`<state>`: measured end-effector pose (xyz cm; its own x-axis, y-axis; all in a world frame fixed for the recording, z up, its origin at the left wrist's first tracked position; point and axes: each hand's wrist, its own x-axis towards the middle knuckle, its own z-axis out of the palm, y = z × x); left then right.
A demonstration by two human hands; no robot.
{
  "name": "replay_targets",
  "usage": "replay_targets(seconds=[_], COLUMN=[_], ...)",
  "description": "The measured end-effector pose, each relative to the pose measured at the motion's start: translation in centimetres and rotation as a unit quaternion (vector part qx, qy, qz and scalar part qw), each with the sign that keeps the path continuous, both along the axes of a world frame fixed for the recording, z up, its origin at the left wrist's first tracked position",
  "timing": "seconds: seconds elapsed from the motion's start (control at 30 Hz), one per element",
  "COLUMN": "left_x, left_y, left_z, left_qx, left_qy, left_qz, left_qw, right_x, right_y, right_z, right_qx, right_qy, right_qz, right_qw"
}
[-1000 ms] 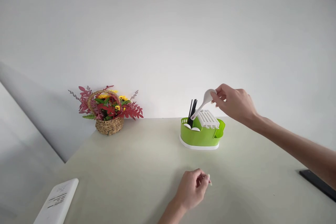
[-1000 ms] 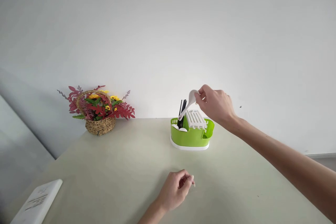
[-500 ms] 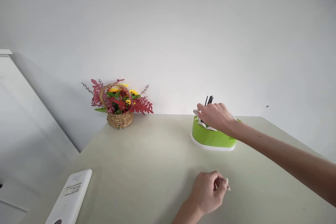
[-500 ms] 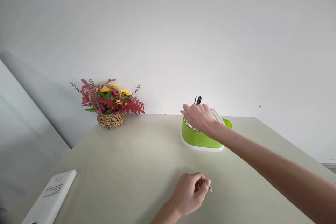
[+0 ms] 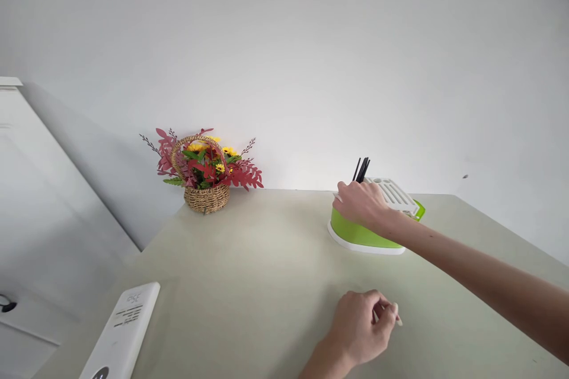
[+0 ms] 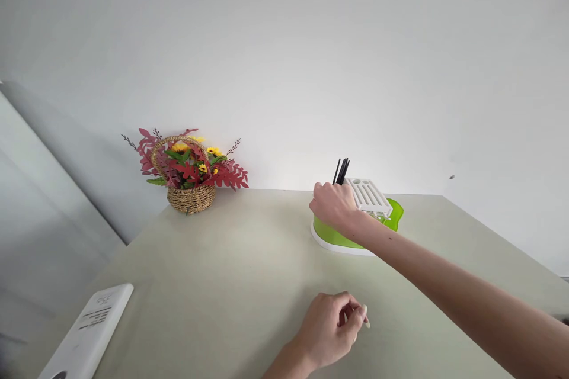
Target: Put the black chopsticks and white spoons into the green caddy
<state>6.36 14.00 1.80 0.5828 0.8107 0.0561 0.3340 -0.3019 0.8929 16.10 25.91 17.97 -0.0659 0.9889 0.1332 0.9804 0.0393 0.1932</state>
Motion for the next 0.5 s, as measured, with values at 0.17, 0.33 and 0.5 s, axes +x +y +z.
replay_targets(seconds=[0.17,0.33,0.5], left_x=[-0.1,-0.1,0.0], left_y=[0.0,0.1,0.2], left_z=[0.0,0.1,0.2], left_qx=[-0.001,0.007,-0.001], left_qy=[-0.003,0.006,0.014], left_qz=[-0.002,-0.01,-0.01], left_qw=[1.0,1.0,1.0], right_x=[1.3,5.7,10.2], right_y=[-1.4,-3.0,-4.1], right_z=[-0.1,-1.2,-5.2], right_qx=[0.011,0.07,0.163], right_qy=[0.023,0.044,0.008], right_qz=[0.03,0.098,0.157], right_qw=[0.999,0.992,0.974])
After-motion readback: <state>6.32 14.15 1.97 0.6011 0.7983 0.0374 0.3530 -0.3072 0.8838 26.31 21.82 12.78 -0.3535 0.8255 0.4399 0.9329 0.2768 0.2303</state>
